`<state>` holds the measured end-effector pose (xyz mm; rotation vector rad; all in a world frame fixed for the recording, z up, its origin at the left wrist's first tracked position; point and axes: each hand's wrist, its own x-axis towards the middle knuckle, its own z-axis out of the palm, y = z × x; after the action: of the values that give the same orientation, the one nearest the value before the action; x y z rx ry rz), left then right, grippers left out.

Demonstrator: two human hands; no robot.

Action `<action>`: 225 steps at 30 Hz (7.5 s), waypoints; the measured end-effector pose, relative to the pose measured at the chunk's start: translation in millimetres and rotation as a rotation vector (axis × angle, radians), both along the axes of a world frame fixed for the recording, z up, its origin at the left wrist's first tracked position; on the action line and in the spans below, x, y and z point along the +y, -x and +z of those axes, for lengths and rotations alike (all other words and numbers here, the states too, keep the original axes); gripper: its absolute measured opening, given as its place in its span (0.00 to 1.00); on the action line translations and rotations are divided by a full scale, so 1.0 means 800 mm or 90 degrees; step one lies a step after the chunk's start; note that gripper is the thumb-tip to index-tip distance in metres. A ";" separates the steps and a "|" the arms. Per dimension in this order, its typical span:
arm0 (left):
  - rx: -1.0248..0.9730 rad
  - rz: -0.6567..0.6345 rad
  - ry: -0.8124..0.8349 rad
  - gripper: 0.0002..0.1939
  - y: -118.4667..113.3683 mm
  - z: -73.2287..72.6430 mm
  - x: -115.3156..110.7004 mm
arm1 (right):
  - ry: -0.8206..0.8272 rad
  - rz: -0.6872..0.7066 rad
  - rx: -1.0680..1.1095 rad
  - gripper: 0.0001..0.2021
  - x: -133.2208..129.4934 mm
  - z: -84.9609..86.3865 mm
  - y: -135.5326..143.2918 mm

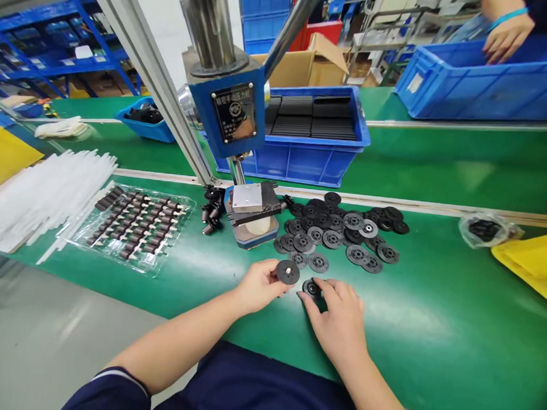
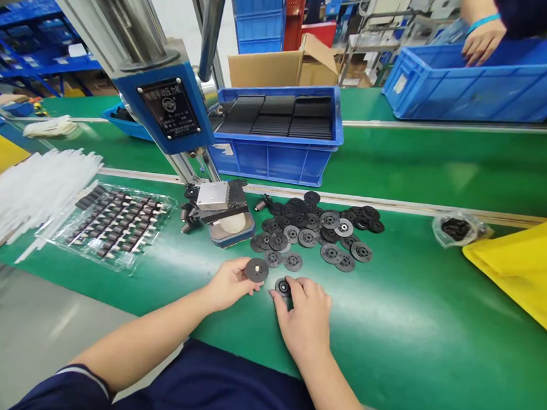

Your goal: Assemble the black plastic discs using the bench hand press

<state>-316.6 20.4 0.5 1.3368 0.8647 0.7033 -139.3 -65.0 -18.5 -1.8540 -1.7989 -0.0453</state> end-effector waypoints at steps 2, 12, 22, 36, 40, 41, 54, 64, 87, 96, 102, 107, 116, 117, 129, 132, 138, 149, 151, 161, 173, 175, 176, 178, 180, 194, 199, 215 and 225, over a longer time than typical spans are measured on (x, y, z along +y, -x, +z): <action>0.003 0.001 -0.008 0.12 0.000 0.001 -0.001 | 0.000 0.005 0.006 0.23 0.000 0.000 0.000; -0.042 0.043 0.080 0.19 -0.003 0.003 -0.004 | 0.020 -0.020 0.011 0.20 -0.001 -0.001 0.001; 0.055 0.011 -0.108 0.07 0.001 0.004 -0.010 | -0.044 0.016 0.175 0.17 -0.004 0.028 -0.001; 0.115 -0.059 -0.276 0.11 0.004 0.012 -0.011 | -0.061 0.178 0.210 0.18 -0.003 0.065 0.029; 0.113 -0.061 -0.287 0.11 0.003 0.014 -0.010 | -0.060 0.184 0.194 0.16 -0.003 0.069 0.027; 0.115 -0.062 -0.289 0.11 0.003 0.015 -0.010 | -0.059 0.184 0.189 0.16 -0.003 0.070 0.027; 0.109 -0.019 -0.275 0.05 0.004 0.013 -0.015 | -0.071 0.199 0.189 0.18 0.001 0.069 0.034; 0.152 -0.037 -0.297 0.09 0.005 0.010 -0.013 | -0.105 0.213 0.201 0.19 0.007 0.059 0.033; 0.151 0.010 -0.321 0.12 0.004 -0.007 -0.017 | -0.089 0.206 0.169 0.17 0.007 0.054 0.031; 0.007 0.017 -0.207 0.10 0.004 0.005 -0.014 | -0.025 0.203 0.219 0.20 0.000 0.069 0.026; 0.016 0.041 -0.226 0.12 0.003 0.007 -0.008 | -0.076 0.102 0.230 0.12 0.082 0.062 -0.011; 0.009 0.043 -0.242 0.12 0.003 0.004 -0.005 | -0.064 -0.023 0.055 0.19 0.202 0.059 -0.024; 0.005 0.044 -0.251 0.13 0.002 0.007 -0.002 | 0.066 -0.019 -0.025 0.18 0.293 0.059 0.015; 0.007 0.040 -0.245 0.13 0.002 0.007 -0.002 | 0.064 -0.015 -0.020 0.17 0.293 0.058 0.017; 0.045 0.069 -0.220 0.12 0.001 0.006 -0.006 | -0.082 0.071 0.220 0.14 0.230 0.074 0.001; 0.038 0.085 -0.209 0.11 0.005 0.008 -0.007 | -0.137 0.071 0.322 0.21 0.166 0.096 -0.008; 0.008 0.082 -0.199 0.12 0.008 0.014 -0.011 | -0.161 0.115 0.398 0.35 0.035 0.089 -0.005; 0.018 0.064 -0.206 0.12 0.006 0.016 -0.012 | -0.195 0.189 0.391 0.42 -0.010 0.063 0.002; 0.018 0.065 -0.207 0.12 0.006 0.017 -0.012 | -0.192 0.173 0.375 0.40 -0.010 0.064 0.003; 0.021 0.053 -0.203 0.11 0.007 0.014 -0.011 | -0.177 0.108 0.357 0.30 -0.015 0.064 0.010; 0.028 0.046 -0.192 0.11 0.007 0.011 -0.012 | -0.200 0.089 0.339 0.35 -0.020 0.068 0.012; 0.025 0.045 -0.190 0.12 0.007 0.011 -0.012 | -0.206 0.090 0.323 0.35 -0.019 0.068 0.013; 0.024 0.044 -0.188 0.12 0.007 0.011 -0.012 | -0.209 0.092 0.317 0.35 -0.019 0.069 0.013; 0.022 0.044 -0.183 0.12 0.008 0.011 -0.012 | -0.214 0.098 0.309 0.35 -0.018 0.070 0.013; 0.022 0.045 -0.176 0.11 0.007 0.011 -0.011 | -0.220 0.104 0.302 0.34 -0.017 0.071 0.014; -0.188 -0.012 0.142 0.16 0.008 0.055 -0.035 | -0.220 0.196 0.438 0.32 -0.037 0.053 0.037; -0.189 0.004 0.106 0.15 0.011 0.060 -0.038 | -0.228 0.227 0.432 0.34 -0.041 0.055 0.038; -0.153 0.007 0.086 0.15 0.007 0.055 -0.044 | -0.246 0.211 0.443 0.35 -0.049 0.049 0.039; -0.150 0.009 0.093 0.14 0.009 0.053 -0.046 | -0.239 0.207 0.419 0.31 -0.048 0.056 0.041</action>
<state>-323.7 -16.5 42.7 1.0929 0.7221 0.7770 -172.1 -103.0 26.6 -1.1189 -1.4657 0.2933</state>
